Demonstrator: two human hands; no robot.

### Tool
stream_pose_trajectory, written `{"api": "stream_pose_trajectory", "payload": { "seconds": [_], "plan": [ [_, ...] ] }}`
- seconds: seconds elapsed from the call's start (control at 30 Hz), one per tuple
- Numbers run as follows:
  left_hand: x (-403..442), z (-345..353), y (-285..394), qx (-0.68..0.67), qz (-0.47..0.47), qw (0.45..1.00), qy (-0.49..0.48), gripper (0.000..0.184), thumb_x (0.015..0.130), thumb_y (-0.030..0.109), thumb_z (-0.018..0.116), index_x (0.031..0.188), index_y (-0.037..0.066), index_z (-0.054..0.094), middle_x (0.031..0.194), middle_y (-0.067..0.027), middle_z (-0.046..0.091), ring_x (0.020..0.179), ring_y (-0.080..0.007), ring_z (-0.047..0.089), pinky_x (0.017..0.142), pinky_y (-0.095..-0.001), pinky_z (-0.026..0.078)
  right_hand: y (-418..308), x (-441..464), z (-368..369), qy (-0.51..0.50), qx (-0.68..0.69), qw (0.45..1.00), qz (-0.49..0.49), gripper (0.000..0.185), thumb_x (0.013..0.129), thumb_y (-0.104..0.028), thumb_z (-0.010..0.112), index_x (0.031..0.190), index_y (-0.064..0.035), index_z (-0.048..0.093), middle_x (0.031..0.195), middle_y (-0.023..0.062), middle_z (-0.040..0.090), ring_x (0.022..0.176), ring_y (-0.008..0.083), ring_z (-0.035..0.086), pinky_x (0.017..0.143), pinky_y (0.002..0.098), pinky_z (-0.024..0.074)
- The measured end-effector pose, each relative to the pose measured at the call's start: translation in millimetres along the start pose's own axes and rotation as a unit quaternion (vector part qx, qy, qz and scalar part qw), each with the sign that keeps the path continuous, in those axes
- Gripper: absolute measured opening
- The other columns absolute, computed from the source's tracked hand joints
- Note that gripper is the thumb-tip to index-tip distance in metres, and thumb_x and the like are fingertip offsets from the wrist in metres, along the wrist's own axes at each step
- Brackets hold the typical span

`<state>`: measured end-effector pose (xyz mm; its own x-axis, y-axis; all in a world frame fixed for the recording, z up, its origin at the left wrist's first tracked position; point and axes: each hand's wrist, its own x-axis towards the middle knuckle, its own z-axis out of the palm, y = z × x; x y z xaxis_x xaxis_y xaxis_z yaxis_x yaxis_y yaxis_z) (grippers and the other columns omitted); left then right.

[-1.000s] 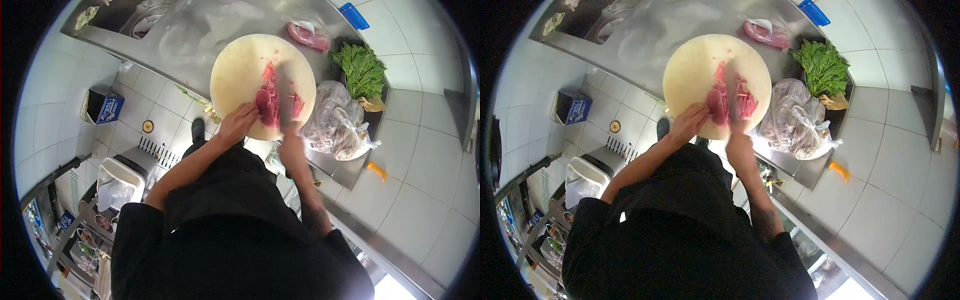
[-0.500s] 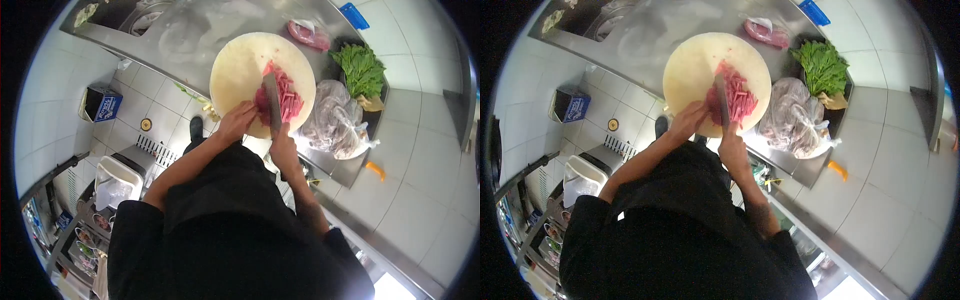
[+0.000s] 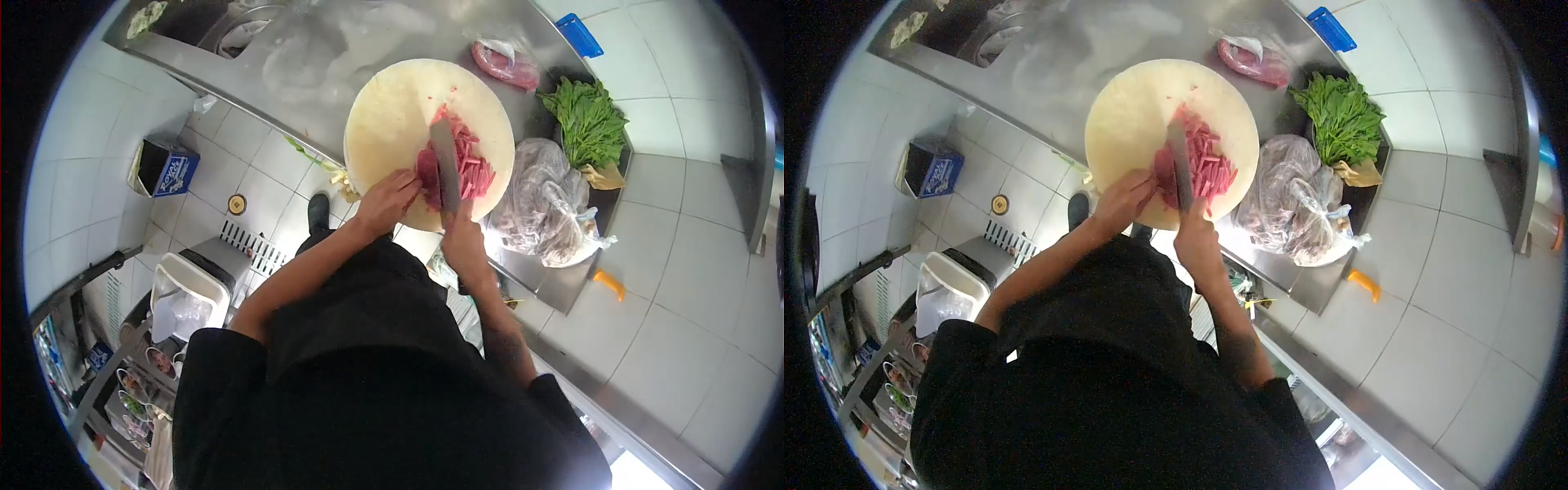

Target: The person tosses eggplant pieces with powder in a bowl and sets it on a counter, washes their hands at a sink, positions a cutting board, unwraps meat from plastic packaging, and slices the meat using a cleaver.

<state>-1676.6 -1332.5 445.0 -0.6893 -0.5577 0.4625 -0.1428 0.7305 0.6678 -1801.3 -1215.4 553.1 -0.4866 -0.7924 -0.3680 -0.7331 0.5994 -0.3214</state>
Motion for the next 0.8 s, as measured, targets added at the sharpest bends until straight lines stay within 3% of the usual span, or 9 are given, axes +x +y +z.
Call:
{"api": "stream_pose_trajectory", "payload": {
  "seconds": [0.2,0.3,0.37,0.4,0.47,0.6,0.7,0.77,0.8],
  "plan": [
    [2,0,4,-0.019,-0.007,1.0,0.021,0.02,0.08,0.009,0.061,0.099,0.002,0.062,0.106,-0.0104,0.06,0.103,-0.028,0.059,0.087,-0.0362,0.05,-40,-2,-92,0.012,0.023,0.997,-0.075,0.023,0.096,-0.015,0.046,0.109,0.0,0.034,0.075,0.0344,0.06,0.074,0.0537,0.059,0.064,0.0622,0.0435],
    [4,-5,6,0.004,0.01,1.0,0.022,0.018,0.081,0.009,0.061,0.097,0.002,0.062,0.105,-0.0103,0.06,0.102,-0.0281,0.059,0.087,-0.0359,0.05,-59,-36,-118,0.114,0.056,0.991,-0.043,0.023,0.097,-0.016,0.046,0.107,0.0016,0.035,0.075,0.0347,0.059,0.074,0.0517,0.061,0.062,0.0606,0.0429],
    [3,-6,5,-0.012,-0.002,1.0,0.02,0.019,0.082,0.009,0.063,0.099,0.001,0.063,0.106,-0.0113,0.061,0.102,-0.0291,0.06,0.087,-0.0373,0.05,-63,-43,-113,0.272,0.095,0.957,-0.021,0.024,0.098,-0.018,0.046,0.106,0.0022,0.036,0.077,0.0346,0.06,0.074,0.0503,0.062,0.06,0.0582,0.044],
    [3,-7,5,-0.029,-0.009,0.999,0.018,0.02,0.083,0.009,0.065,0.101,0.001,0.064,0.106,-0.0123,0.062,0.102,-0.0301,0.06,0.087,-0.0386,0.05,-51,-37,-91,0.208,0.052,0.973,0.092,0.023,0.097,-0.017,0.046,0.107,0.0022,0.036,0.078,0.0354,0.06,0.076,0.0493,0.063,0.06,0.0562,0.0465],
    [4,-4,5,-0.004,-0.007,1.0,0.015,0.019,0.081,0.009,0.063,0.099,0.001,0.063,0.106,-0.0122,0.061,0.103,-0.0294,0.059,0.087,-0.0369,0.05,40,-5,7,0.013,-0.065,0.994,-0.086,0.022,0.095,-0.013,0.045,0.108,0.002,0.035,0.08,0.0357,0.06,0.078,0.0517,0.062,0.061,0.058,0.0465],
    [-5,9,-7,0.054,0.052,0.996,0.04,0.019,0.08,0.009,0.06,0.097,0.0,0.062,0.106,-0.0122,0.06,0.104,-0.028,0.059,0.087,-0.0348,0.05,-3,3,-43,-0.018,0.01,1.0,-0.017,0.03,0.093,-0.01,0.044,0.117,0.0014,0.031,0.079,0.0358,0.059,0.077,0.0557,0.058,0.067,0.0618,0.0442],
    [1,6,-2,0.018,0.028,0.999,0.026,0.021,0.08,0.009,0.061,0.099,0.0,0.062,0.106,-0.0118,0.06,0.104,-0.0271,0.058,0.088,-0.0347,0.05,-39,-10,-105,0.015,0.023,0.999,-0.04,0.029,0.095,-0.014,0.045,0.116,0.001,0.031,0.076,0.0356,0.059,0.076,0.055,0.058,0.067,0.0613,0.044],
    [3,-3,5,0.018,0.014,1.0,0.018,0.021,0.08,0.009,0.061,0.1,0.0,0.062,0.106,-0.0117,0.06,0.104,-0.0271,0.058,0.087,-0.0347,0.05,-55,-32,-130,0.193,-0.012,0.977,-0.085,0.024,0.097,-0.017,0.045,0.11,0.0,0.034,0.073,0.035,0.059,0.076,0.0545,0.059,0.066,0.0606,0.0434],
    [4,-5,6,0.019,0.008,1.0,0.012,0.022,0.08,0.008,0.061,0.1,0.0,0.062,0.106,-0.0116,0.06,0.104,-0.0271,0.058,0.087,-0.0347,0.05,-58,-35,-125,0.189,-0.011,0.978,-0.085,0.024,0.097,-0.017,0.045,0.11,0.0,0.034,0.073,0.035,0.059,0.076,0.0545,0.059,0.066,0.0606,0.0434]
  ]
}}
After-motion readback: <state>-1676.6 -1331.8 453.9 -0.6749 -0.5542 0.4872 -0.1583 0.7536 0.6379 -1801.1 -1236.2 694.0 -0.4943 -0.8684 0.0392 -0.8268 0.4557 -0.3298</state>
